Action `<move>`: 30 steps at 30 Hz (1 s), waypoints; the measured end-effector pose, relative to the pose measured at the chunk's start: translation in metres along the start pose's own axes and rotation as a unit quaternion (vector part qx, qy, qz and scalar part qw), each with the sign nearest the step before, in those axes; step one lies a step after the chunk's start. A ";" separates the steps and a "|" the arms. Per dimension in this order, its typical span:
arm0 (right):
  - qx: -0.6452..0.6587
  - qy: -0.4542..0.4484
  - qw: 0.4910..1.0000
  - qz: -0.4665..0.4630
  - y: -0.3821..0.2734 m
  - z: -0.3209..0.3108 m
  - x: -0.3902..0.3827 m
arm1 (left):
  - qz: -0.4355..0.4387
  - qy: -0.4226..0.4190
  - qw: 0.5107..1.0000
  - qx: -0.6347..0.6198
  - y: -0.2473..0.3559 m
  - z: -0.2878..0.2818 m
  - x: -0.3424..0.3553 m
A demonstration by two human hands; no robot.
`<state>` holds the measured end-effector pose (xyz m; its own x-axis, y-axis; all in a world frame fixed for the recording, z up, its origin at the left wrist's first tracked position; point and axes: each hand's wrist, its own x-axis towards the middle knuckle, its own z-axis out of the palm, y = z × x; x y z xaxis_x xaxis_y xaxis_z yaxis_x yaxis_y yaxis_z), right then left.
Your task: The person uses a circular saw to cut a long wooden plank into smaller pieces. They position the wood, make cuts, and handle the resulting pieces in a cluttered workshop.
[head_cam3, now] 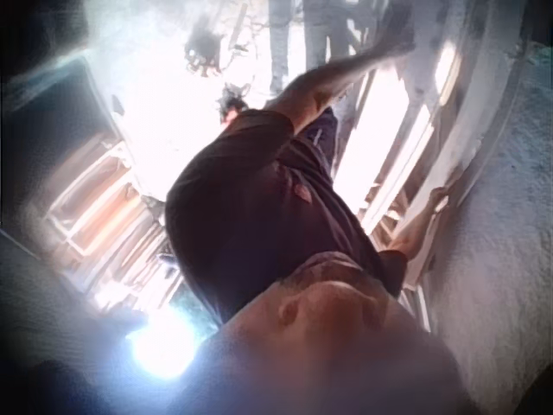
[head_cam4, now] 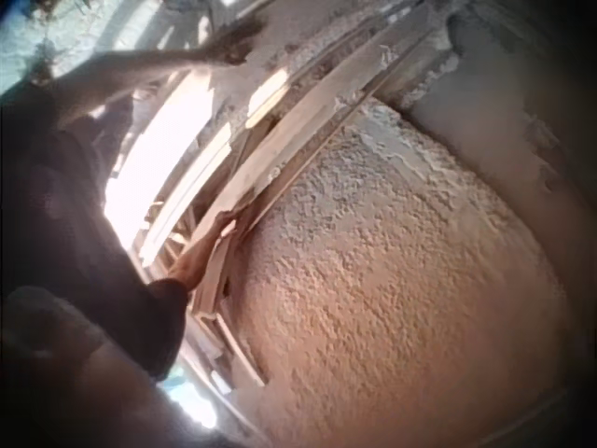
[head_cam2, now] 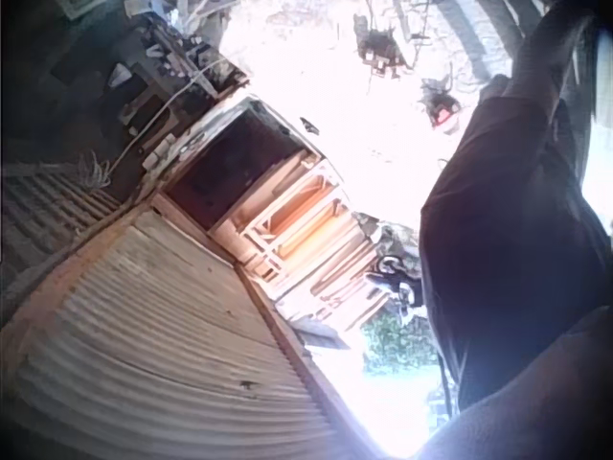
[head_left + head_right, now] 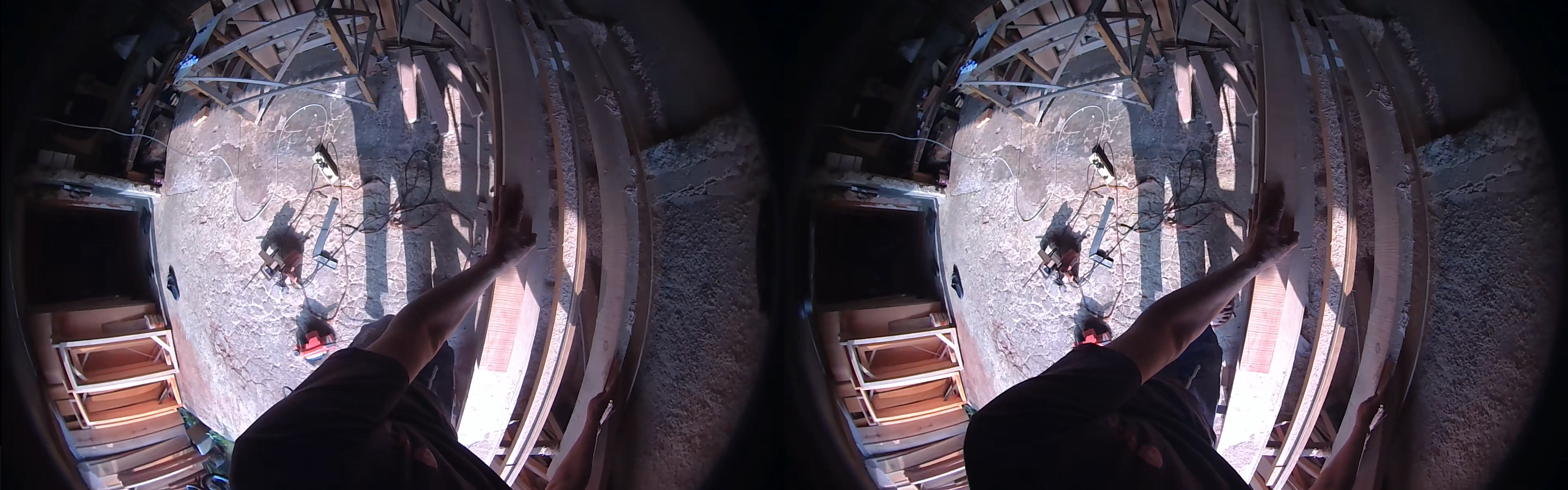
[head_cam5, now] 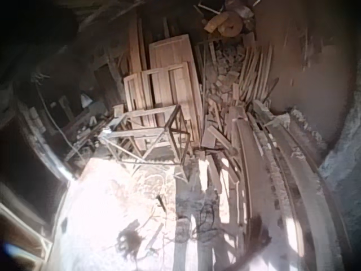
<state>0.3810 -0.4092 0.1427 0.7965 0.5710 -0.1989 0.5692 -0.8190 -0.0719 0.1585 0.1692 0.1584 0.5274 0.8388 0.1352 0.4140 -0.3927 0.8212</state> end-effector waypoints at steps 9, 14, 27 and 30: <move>-0.132 0.104 0.986 0.020 -0.032 -0.041 0.009 | -0.088 -0.084 0.989 -0.082 -0.101 -0.095 -0.172; -0.069 0.234 0.962 -0.124 -0.108 -0.045 0.031 | -0.357 -0.174 0.915 0.065 -0.220 -0.192 -0.374; 0.103 -0.006 0.838 -0.535 -0.607 0.101 -0.245 | -0.533 -0.119 0.837 -0.018 -0.282 -0.348 -0.644; 0.182 -0.202 0.802 -0.532 -0.688 0.130 -0.318 | -0.573 -0.091 0.812 -0.067 -0.284 -0.330 -0.705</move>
<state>-0.2902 -0.0340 0.1286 -0.2731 0.9529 -0.1319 0.7274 0.1148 -0.6766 -0.5756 -0.1857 0.0130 -0.0406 0.5503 -0.8340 0.6315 0.6610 0.4054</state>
